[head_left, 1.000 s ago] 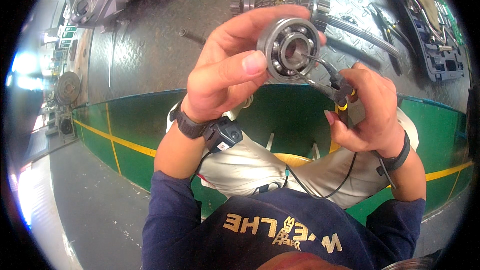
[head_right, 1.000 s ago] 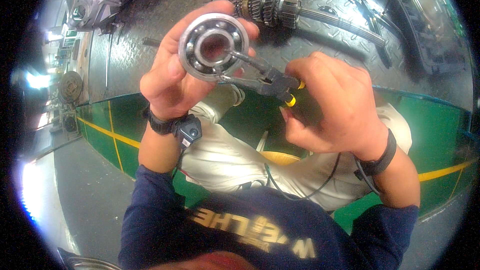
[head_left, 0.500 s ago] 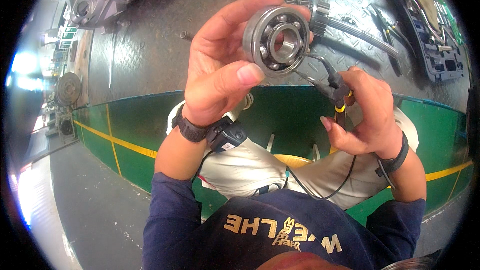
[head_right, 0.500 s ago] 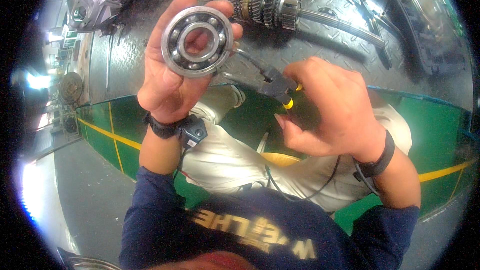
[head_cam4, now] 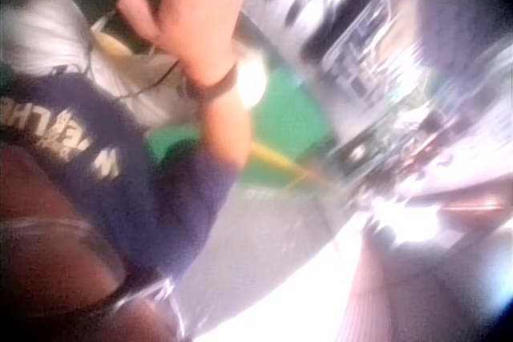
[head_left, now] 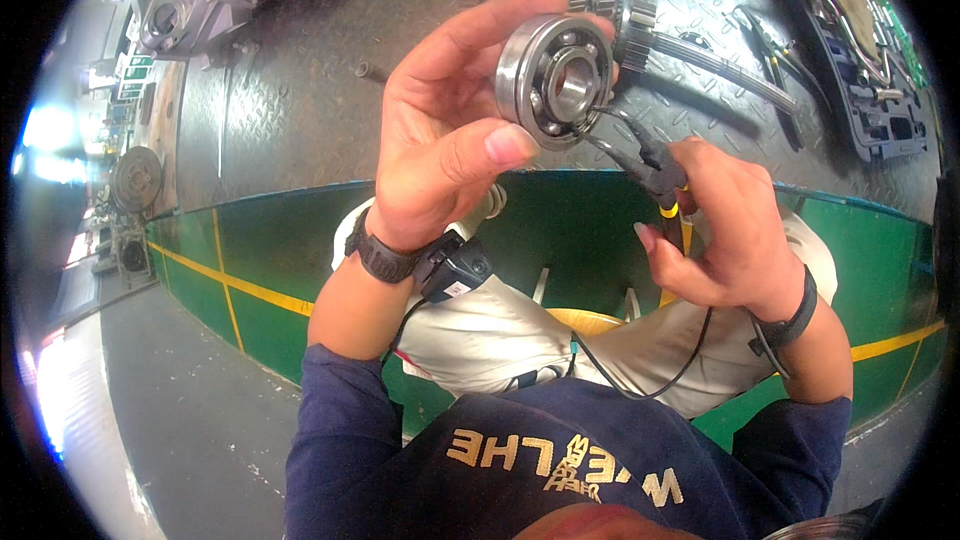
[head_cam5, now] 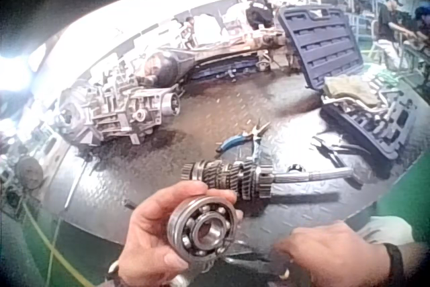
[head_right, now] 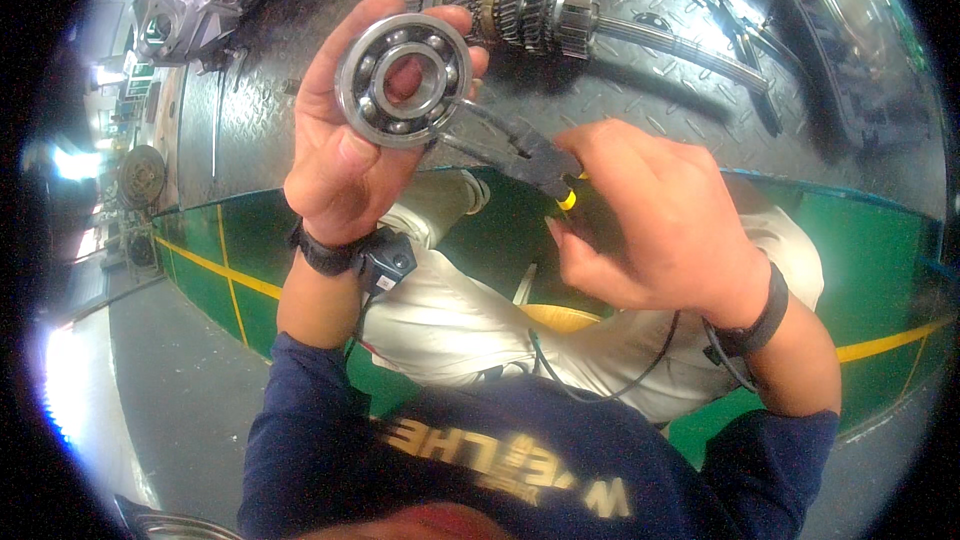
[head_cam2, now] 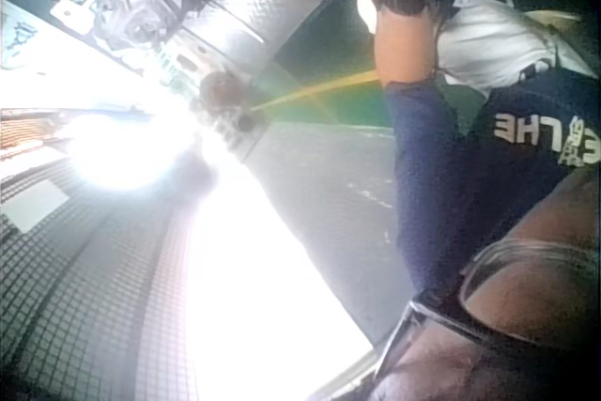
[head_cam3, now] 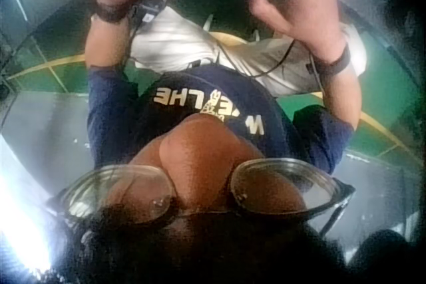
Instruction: The person manipulates a metal bearing and a mechanical shaft at a workbench. The person uses pliers to adjust a clip on the bearing, turns the bearing over to inspect it, and then places the bearing onto the end of the metal shaft.
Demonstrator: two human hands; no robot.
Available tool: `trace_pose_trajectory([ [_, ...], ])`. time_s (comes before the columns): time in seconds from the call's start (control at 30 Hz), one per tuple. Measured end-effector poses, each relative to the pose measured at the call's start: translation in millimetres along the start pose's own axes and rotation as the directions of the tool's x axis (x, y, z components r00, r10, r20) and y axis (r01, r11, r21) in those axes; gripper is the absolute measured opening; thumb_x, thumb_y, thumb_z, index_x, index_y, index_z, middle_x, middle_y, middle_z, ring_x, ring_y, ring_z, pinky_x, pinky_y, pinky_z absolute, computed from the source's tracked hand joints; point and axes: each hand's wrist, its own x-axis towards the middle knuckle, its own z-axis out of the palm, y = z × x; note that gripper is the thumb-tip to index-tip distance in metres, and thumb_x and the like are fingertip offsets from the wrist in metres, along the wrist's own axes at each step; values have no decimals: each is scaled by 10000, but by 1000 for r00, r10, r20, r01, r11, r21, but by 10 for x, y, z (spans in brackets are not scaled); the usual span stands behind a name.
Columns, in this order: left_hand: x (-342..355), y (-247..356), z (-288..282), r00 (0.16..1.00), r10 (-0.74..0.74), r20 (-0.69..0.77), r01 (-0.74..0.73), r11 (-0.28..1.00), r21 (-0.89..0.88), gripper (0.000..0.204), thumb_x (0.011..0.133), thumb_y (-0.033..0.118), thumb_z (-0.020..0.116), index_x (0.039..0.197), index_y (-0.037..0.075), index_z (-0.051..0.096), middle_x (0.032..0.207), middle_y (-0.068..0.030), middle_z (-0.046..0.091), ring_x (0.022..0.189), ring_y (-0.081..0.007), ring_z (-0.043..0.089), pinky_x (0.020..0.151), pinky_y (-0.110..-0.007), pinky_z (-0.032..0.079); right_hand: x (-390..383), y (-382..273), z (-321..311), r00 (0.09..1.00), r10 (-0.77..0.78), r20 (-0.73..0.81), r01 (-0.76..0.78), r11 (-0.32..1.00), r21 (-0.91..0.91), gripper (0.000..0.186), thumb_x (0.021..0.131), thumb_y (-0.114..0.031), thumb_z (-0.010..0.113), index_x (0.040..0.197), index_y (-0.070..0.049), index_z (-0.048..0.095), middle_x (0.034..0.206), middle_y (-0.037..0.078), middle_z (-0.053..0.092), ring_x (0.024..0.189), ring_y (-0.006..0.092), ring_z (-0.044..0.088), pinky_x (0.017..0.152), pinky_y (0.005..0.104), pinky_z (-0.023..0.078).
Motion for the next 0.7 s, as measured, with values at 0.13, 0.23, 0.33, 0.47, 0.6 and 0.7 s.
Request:
trace_pose_trajectory([
  [0.13, 13, 3, -3, 1000, -27, 0, 27, 1000, -6, 888, 853, 245, 810, 1589, 1, 377, 1499, -367, 497, 1327, -474, 596, 1124, -540, 499, -3, -14, 2, 1000, 20, 0, -20, 1000, 22, 449, 738, -144, 764, 1137, 5, 623, 895, 181, 642, 763, 397, 665, 662, 441, 539],
  [0.23, 18, 10, 20, 999, -34, -7, 34, 999, 20, 899, 860, 291, 811, 1580, -23, 374, 1476, -373, 513, 1298, -460, 621, 1096, -522, 526, -16, -7, 9, 1000, 18, -3, -18, 1000, 17, 444, 743, -140, 755, 1141, 4, 623, 900, 181, 644, 766, 400, 666, 666, 443, 542],
  [0.33, 11, 31, 27, 987, -159, 5, 159, 984, -76, 928, 880, 377, 796, 1562, -75, 357, 1429, -385, 542, 1239, -436, 663, 1051, -487, 566, -24, 4, 7, 1000, 14, 1, -14, 1000, 1, 445, 742, -136, 750, 1144, 4, 622, 905, 179, 645, 768, 400, 667, 668, 442, 545],
  [0.47, 7, 42, 48, 994, -105, -2, 105, 994, 39, 967, 886, 437, 781, 1548, -113, 339, 1400, -392, 558, 1197, -420, 687, 1013, -461, 591, -28, 20, -2, 1000, 9, 18, -8, 1000, -8, 449, 736, -135, 750, 1146, 0, 625, 906, 175, 646, 766, 394, 668, 667, 441, 547],
  [0.6, 1, 64, 90, 991, -132, -32, 132, 991, 2, 968, 880, 445, 783, 1549, -103, 348, 1404, -391, 556, 1194, -422, 687, 1003, -455, 592, -25, 29, 10, 1000, -3, -20, 3, 1000, 7, 453, 730, -138, 758, 1143, -4, 629, 901, 172, 644, 763, 386, 666, 661, 437, 541],
  [0.7, 19, 47, 98, 994, -96, -43, 97, 995, 13, 950, 878, 428, 780, 1549, -96, 359, 1402, -389, 559, 1190, -427, 687, 1015, -464, 585, -11, 39, -9, 1000, -13, -7, 13, 1000, -14, 457, 726, -140, 769, 1140, -4, 632, 888, 166, 636, 754, 377, 660, 653, 433, 534],
])
